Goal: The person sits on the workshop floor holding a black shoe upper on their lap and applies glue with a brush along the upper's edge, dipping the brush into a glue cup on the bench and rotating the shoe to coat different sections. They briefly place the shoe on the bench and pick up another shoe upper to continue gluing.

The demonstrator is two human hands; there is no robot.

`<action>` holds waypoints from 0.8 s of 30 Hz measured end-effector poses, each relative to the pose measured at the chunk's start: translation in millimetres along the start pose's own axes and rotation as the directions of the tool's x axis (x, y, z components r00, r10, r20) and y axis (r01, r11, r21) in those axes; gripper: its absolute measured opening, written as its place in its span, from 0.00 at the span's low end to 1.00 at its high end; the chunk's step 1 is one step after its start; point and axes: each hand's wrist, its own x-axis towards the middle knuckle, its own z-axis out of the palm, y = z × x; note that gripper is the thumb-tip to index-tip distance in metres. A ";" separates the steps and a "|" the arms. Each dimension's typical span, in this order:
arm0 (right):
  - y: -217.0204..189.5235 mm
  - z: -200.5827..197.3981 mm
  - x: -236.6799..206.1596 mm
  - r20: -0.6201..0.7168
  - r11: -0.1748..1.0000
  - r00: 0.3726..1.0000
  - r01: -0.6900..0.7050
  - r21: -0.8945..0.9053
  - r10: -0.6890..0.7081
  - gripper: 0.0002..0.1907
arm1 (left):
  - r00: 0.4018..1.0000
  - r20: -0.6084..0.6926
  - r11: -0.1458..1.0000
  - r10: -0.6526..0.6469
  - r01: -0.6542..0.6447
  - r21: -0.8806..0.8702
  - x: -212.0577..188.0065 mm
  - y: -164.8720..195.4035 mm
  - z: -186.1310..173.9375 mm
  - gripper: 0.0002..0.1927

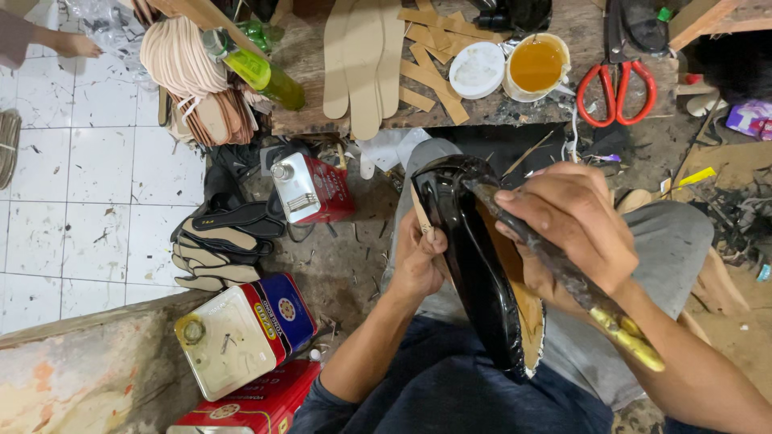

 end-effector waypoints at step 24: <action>8.4 -1.8 0.9 0.106 0.992 0.987 0.120 0.045 -0.125 0.15 | 0.986 -0.051 0.987 -0.158 0.158 0.000 7.1 14.9 8.1 0.34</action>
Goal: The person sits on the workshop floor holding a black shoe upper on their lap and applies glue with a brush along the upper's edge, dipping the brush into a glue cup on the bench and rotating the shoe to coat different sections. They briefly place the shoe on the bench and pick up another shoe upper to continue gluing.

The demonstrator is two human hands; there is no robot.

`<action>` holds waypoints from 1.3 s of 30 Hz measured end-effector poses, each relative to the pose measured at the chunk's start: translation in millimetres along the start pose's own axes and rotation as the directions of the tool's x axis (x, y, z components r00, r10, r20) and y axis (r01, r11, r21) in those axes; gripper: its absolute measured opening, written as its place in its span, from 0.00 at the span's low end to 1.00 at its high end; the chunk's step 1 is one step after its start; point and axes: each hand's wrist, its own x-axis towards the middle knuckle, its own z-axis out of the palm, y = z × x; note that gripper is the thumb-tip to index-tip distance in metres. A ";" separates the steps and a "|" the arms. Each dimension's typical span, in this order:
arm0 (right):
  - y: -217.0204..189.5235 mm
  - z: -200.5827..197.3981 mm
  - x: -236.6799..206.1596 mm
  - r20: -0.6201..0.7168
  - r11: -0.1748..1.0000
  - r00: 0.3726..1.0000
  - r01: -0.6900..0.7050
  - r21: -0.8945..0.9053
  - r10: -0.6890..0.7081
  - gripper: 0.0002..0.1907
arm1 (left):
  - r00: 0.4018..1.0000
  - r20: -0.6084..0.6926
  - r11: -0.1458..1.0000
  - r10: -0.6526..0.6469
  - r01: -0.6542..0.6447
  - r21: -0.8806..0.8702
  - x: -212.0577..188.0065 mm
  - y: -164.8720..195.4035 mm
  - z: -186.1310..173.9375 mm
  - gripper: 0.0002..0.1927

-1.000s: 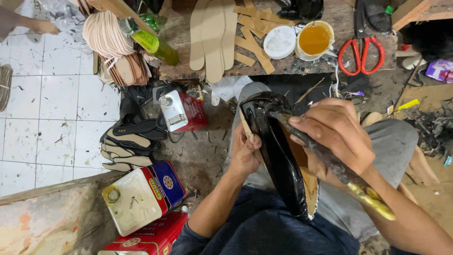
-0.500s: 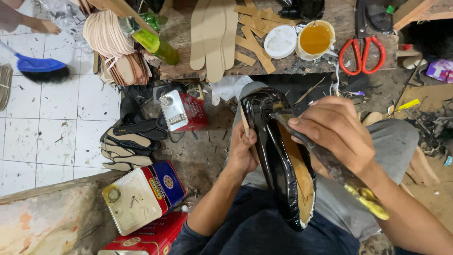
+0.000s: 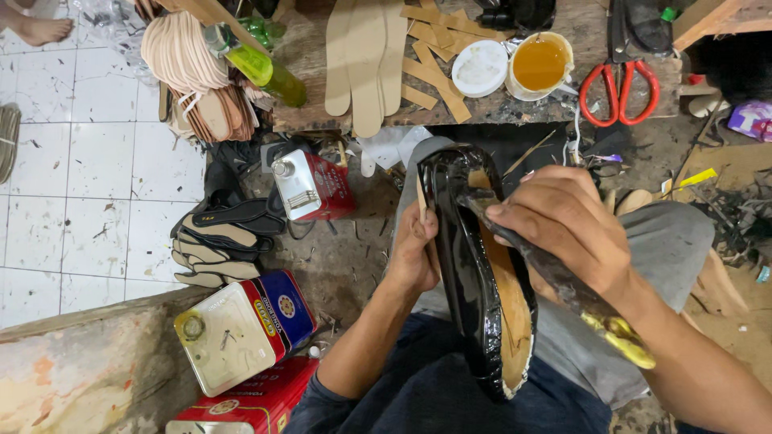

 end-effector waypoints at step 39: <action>-3.4 -5.3 -17.1 0.198 0.999 0.980 0.003 0.039 -0.011 0.18 | 0.998 -0.055 1.000 -0.003 0.002 -0.027 8.2 6.8 -13.1 0.35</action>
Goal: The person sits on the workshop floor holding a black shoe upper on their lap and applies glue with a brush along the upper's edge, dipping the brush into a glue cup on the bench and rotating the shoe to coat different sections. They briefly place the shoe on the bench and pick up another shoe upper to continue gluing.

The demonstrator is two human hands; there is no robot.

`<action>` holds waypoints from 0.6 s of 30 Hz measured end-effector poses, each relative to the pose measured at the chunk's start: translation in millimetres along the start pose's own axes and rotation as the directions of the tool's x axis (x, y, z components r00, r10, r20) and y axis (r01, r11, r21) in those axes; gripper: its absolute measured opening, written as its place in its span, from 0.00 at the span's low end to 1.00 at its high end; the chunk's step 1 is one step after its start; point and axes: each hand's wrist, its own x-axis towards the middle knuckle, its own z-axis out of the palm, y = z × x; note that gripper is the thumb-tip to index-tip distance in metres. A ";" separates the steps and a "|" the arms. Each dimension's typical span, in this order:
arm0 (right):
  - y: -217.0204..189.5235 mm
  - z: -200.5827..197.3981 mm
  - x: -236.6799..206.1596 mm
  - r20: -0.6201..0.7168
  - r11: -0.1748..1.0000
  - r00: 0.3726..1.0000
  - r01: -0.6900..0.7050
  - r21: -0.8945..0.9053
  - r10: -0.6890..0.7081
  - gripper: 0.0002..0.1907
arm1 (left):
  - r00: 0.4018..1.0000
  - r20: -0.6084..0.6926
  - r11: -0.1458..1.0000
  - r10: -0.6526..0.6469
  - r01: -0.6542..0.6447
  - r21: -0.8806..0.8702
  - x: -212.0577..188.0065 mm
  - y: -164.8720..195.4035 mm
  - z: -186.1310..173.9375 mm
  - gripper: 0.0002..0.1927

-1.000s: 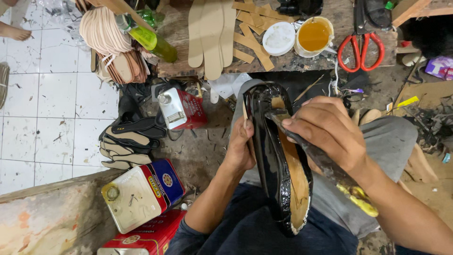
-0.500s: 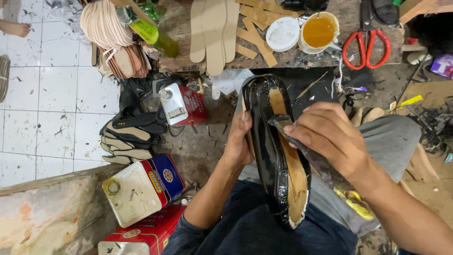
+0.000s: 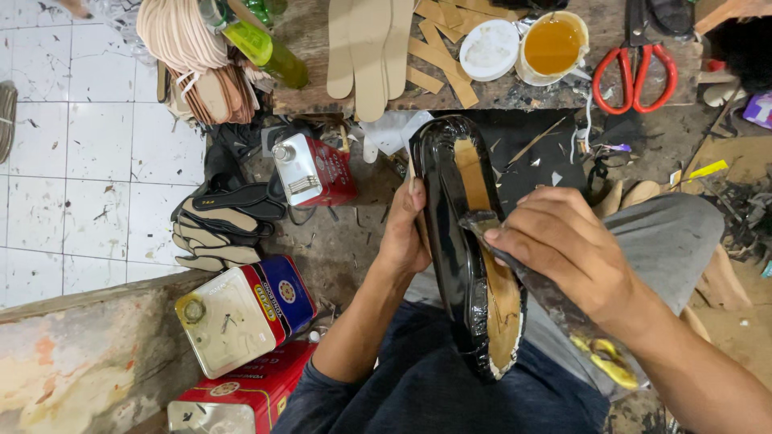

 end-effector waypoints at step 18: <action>-8.1 1.2 -11.5 -0.015 0.999 0.999 0.035 0.023 -0.035 0.17 | 0.998 -0.020 0.994 0.059 -0.061 -0.090 2.9 -3.5 -15.3 0.24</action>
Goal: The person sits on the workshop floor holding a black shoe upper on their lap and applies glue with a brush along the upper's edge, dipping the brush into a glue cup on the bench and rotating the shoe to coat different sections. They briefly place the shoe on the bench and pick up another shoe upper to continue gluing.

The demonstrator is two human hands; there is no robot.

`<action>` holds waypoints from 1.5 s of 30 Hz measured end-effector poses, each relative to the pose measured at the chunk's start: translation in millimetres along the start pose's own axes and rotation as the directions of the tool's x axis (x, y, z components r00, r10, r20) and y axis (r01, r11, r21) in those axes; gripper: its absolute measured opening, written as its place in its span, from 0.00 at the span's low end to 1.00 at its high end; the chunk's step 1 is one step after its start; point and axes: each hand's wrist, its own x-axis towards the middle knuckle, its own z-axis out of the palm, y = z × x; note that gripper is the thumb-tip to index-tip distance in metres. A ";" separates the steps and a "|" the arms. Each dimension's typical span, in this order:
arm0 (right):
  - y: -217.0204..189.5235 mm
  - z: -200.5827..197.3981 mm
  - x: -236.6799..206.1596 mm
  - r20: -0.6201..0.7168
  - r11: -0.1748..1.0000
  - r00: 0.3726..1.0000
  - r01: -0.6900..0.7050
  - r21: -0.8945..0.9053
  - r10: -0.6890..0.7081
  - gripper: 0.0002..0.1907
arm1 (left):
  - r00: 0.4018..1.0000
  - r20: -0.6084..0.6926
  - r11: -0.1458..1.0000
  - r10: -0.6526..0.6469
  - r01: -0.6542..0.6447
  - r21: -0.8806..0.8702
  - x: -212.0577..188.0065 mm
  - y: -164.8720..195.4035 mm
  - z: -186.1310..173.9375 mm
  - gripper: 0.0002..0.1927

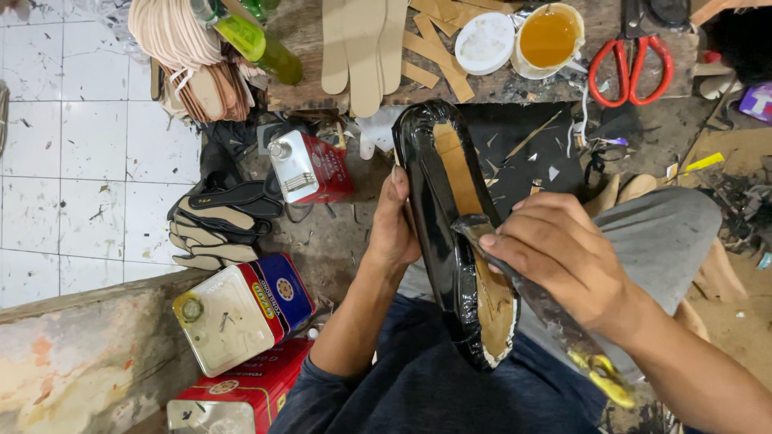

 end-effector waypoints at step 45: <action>-16.1 -3.2 24.9 -0.307 0.893 0.842 -0.388 0.226 0.444 0.08 | 0.991 0.117 0.955 -0.071 0.033 0.296 -4.3 5.7 6.7 0.48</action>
